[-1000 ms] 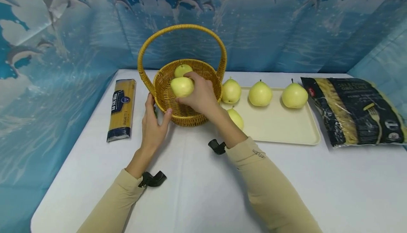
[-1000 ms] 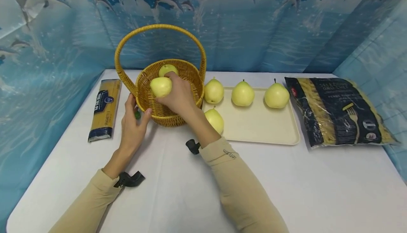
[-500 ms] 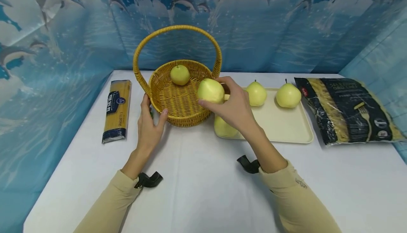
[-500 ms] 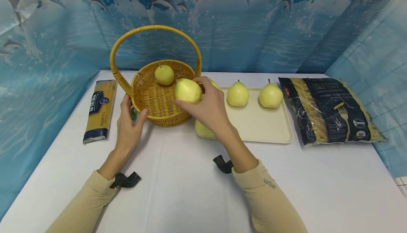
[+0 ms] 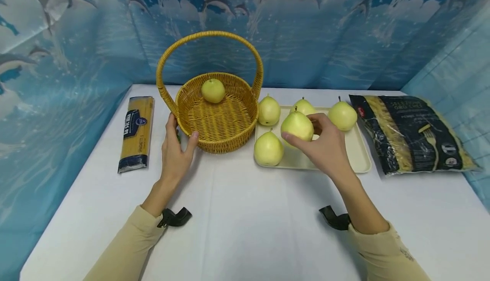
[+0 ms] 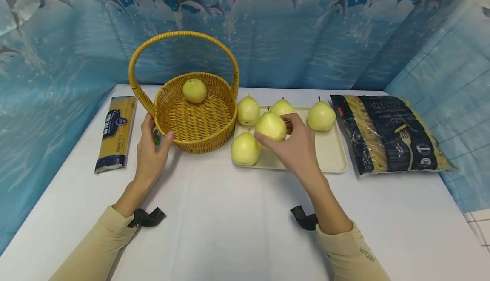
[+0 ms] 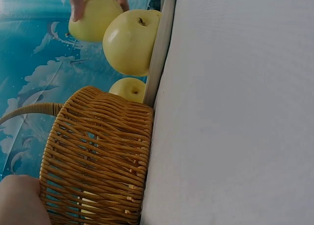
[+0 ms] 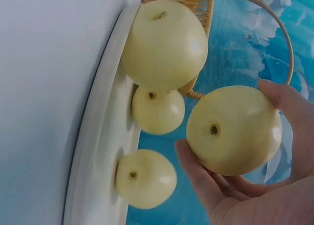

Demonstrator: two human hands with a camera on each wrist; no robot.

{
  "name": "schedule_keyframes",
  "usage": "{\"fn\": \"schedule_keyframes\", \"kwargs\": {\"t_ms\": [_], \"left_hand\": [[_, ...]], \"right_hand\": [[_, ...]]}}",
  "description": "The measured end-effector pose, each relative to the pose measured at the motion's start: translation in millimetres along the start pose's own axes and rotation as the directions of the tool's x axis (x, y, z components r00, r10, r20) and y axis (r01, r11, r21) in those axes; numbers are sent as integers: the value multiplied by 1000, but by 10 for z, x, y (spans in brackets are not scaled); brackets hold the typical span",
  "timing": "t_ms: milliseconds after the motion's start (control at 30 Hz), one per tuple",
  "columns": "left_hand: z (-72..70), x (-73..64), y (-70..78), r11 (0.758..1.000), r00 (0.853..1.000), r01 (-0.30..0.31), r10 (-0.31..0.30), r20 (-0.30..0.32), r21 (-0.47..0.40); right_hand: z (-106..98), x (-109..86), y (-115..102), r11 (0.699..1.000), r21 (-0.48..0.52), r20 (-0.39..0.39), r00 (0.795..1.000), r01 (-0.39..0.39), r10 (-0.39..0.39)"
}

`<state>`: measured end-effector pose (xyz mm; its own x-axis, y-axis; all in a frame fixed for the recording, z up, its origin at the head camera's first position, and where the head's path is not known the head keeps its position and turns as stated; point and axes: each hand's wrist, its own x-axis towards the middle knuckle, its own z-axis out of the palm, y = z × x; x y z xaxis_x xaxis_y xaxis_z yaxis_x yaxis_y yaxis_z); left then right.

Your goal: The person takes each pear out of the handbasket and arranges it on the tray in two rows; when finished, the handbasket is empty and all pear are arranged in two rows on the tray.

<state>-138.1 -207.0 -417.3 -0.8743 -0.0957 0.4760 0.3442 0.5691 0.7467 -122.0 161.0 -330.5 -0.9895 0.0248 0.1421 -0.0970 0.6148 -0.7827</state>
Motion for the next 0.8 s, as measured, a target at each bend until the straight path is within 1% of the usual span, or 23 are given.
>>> {"fn": "schedule_keyframes", "kwargs": {"t_ms": [233, 433, 533, 600, 800], "left_hand": [[35, 4, -1, 1000, 1000, -25, 25, 11, -5], [8, 40, 20, 1000, 999, -25, 25, 20, 0], [-24, 42, 12, 1000, 1000, -17, 17, 12, 1], [-38, 32, 9, 1000, 1000, -12, 12, 8, -1], [-10, 0, -7, 1000, 1000, -12, 12, -2, -15]], "right_hand": [[-62, -32, 231, 993, -83, 24, 996, -82, 85], [-67, -74, 377, 973, -153, 74, 980, -173, 186], [-47, -56, 417, 968, -170, 116, 972, -183, 204], [-40, -39, 434, 966, -183, 129, 970, -181, 206], [-51, -23, 480, 966, -216, 115, 978, -144, 172]]}}
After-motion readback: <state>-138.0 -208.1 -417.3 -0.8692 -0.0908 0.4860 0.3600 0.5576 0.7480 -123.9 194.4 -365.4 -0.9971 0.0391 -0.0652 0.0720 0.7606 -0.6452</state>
